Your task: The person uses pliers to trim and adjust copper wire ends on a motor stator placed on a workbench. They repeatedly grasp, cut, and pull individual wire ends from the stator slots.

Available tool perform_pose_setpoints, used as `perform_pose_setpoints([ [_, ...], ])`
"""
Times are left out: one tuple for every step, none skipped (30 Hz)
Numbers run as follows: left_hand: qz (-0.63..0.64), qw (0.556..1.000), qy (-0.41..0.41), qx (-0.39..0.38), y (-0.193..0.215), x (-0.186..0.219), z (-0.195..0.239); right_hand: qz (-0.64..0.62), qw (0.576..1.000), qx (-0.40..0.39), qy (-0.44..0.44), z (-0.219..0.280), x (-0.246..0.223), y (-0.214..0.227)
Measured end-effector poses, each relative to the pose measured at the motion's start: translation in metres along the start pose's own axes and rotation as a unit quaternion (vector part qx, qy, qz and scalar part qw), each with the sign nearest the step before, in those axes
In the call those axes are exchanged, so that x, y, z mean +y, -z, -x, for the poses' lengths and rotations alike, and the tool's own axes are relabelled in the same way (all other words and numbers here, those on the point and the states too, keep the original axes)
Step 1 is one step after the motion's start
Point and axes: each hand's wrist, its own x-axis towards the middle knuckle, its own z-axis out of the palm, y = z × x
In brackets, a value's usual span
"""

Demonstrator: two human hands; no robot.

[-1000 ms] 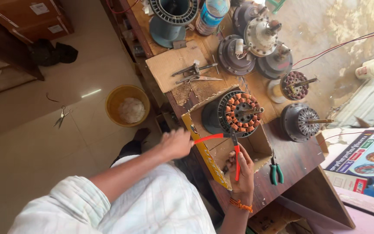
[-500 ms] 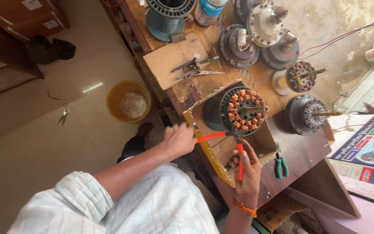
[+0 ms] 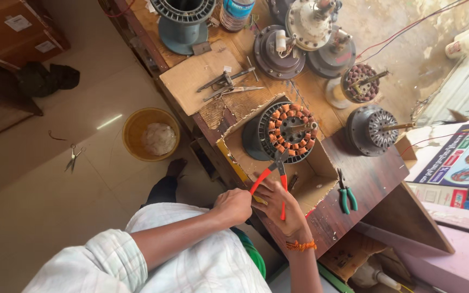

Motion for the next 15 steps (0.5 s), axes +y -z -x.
perform_pose_setpoints([
  [0.006,0.999,0.016,-0.031,0.001,-0.001,0.003,0.009,0.998,-0.049,-0.029,-0.001,0.001,0.000],
  [0.012,0.998,0.034,-0.061,0.003,-0.003,0.006,-0.002,0.999,-0.028,-0.045,-0.003,0.002,0.001],
  [0.019,0.994,0.052,-0.090,0.006,-0.002,0.009,-0.012,0.998,-0.007,-0.061,-0.004,0.002,0.002],
  [-0.057,0.996,-0.003,-0.067,0.012,0.002,0.009,-0.021,0.997,0.015,-0.074,-0.005,0.001,0.003],
  [-0.132,0.989,-0.059,-0.044,0.020,0.008,0.009,-0.036,0.996,0.016,-0.076,-0.006,0.003,0.002],
  [-0.203,0.972,-0.117,-0.020,0.028,0.018,0.008,-0.046,0.996,0.019,-0.077,-0.006,0.002,0.004],
  [-0.186,0.976,-0.111,0.004,0.037,0.028,0.004,-0.057,0.995,0.021,-0.078,-0.007,0.002,0.004],
  [-0.168,0.980,-0.103,0.027,0.050,0.038,-0.003,-0.077,0.996,0.007,-0.046,-0.007,0.006,0.004],
  [-0.136,0.972,-0.141,0.129,0.066,0.046,-0.013,-0.098,0.995,-0.007,-0.014,-0.008,0.011,0.004],
  [-0.085,0.966,-0.182,0.166,0.084,0.054,-0.027,-0.121,0.992,-0.023,0.017,-0.009,0.020,0.002],
  [-0.046,0.965,-0.192,0.174,0.097,0.065,-0.038,-0.139,0.990,-0.004,0.006,-0.007,0.028,0.000],
  [-0.051,0.928,-0.264,0.259,0.108,0.081,-0.049,-0.152,0.988,0.008,0.004,-0.013,0.031,-0.003],
  [-0.057,0.878,-0.333,0.339,0.119,0.093,-0.060,-0.166,0.986,0.019,0.002,-0.020,0.032,-0.006],
  [-0.066,0.881,-0.342,0.320,0.129,0.100,-0.071,-0.158,0.987,0.001,0.007,-0.021,0.032,-0.007],
  [-0.076,0.884,-0.351,0.300,0.139,0.105,-0.083,-0.150,0.989,-0.017,0.012,-0.023,0.033,-0.006],
])
